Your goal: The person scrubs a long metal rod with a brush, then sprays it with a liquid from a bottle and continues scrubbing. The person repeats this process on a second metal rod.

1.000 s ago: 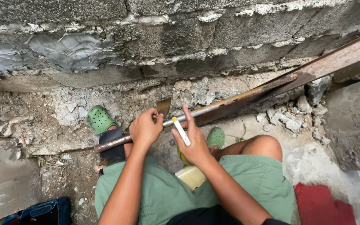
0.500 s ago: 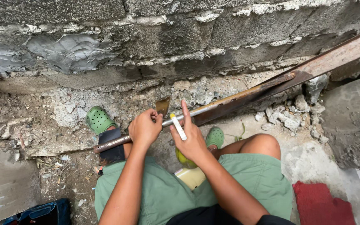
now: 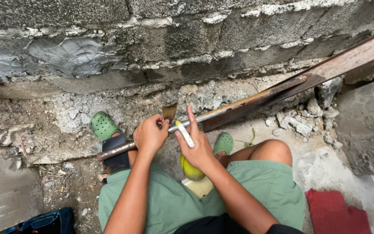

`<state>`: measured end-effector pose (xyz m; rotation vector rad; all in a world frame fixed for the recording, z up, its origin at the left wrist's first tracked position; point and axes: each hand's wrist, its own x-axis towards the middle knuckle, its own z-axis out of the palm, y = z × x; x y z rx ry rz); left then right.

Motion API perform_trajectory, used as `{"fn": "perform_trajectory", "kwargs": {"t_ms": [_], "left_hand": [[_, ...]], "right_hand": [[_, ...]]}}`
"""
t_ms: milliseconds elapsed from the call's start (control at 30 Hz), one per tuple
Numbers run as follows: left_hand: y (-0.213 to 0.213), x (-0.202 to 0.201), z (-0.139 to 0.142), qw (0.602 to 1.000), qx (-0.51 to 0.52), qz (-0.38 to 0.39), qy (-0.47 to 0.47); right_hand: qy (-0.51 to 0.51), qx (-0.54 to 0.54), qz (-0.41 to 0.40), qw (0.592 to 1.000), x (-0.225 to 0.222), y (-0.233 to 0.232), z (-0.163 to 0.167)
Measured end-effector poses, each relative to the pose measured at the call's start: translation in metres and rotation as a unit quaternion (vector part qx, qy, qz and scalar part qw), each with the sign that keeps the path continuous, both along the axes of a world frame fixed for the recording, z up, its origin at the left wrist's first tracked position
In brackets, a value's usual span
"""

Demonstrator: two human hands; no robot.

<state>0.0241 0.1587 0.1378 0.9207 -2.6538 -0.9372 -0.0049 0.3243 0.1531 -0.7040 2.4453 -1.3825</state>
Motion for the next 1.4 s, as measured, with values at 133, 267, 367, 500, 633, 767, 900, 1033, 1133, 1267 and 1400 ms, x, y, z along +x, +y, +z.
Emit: {"fn": "perform_trajectory", "kwargs": {"t_ms": [133,267,367,500,633,767,900,1033,1133,1267,1400], "left_hand": [[0.0008,0.0006,0.0017,1.000,0.001,-0.003,0.013],[0.0014,0.0009,0.0037,1.000,0.004,-0.002,0.007],[0.0016,0.0011,0.0048,1.000,0.002,0.002,-0.010],[0.0014,0.0006,0.0046,1.000,0.000,-0.005,0.004],[0.0010,0.0001,0.0030,1.000,-0.006,-0.005,0.006],[0.0007,0.0004,0.0032,1.000,0.005,-0.004,0.000],[0.0015,0.0013,0.0051,1.000,-0.001,-0.005,-0.007],[0.0012,-0.0002,0.0061,1.000,0.010,-0.004,-0.007],[0.0008,-0.0004,0.0051,1.000,0.004,-0.006,0.004],[0.0007,0.0006,0.0034,1.000,-0.015,-0.009,0.003],[0.0004,0.0005,0.0035,1.000,-0.003,-0.007,0.002]], "right_hand": [[0.096,-0.074,0.029,0.992,0.0010,-0.0012,-0.0012],[0.058,-0.068,0.018,0.996,0.0026,-0.0012,-0.0024],[0.108,-0.078,0.039,0.990,0.0033,-0.0019,-0.0028],[0.059,-0.039,0.026,0.997,0.0032,-0.0040,-0.0021],[0.087,-0.057,0.030,0.994,0.0023,-0.0054,-0.0006],[0.062,-0.049,0.029,0.996,0.0018,-0.0057,0.0007],[0.135,-0.070,0.038,0.988,0.0019,-0.0054,0.0013],[0.077,-0.045,0.026,0.996,0.0018,-0.0041,0.0012],[0.078,-0.053,0.032,0.995,0.0025,-0.0034,0.0008],[0.090,-0.057,0.027,0.994,0.0039,-0.0039,-0.0004],[0.074,-0.072,0.022,0.994,0.0042,-0.0037,-0.0026]]}}
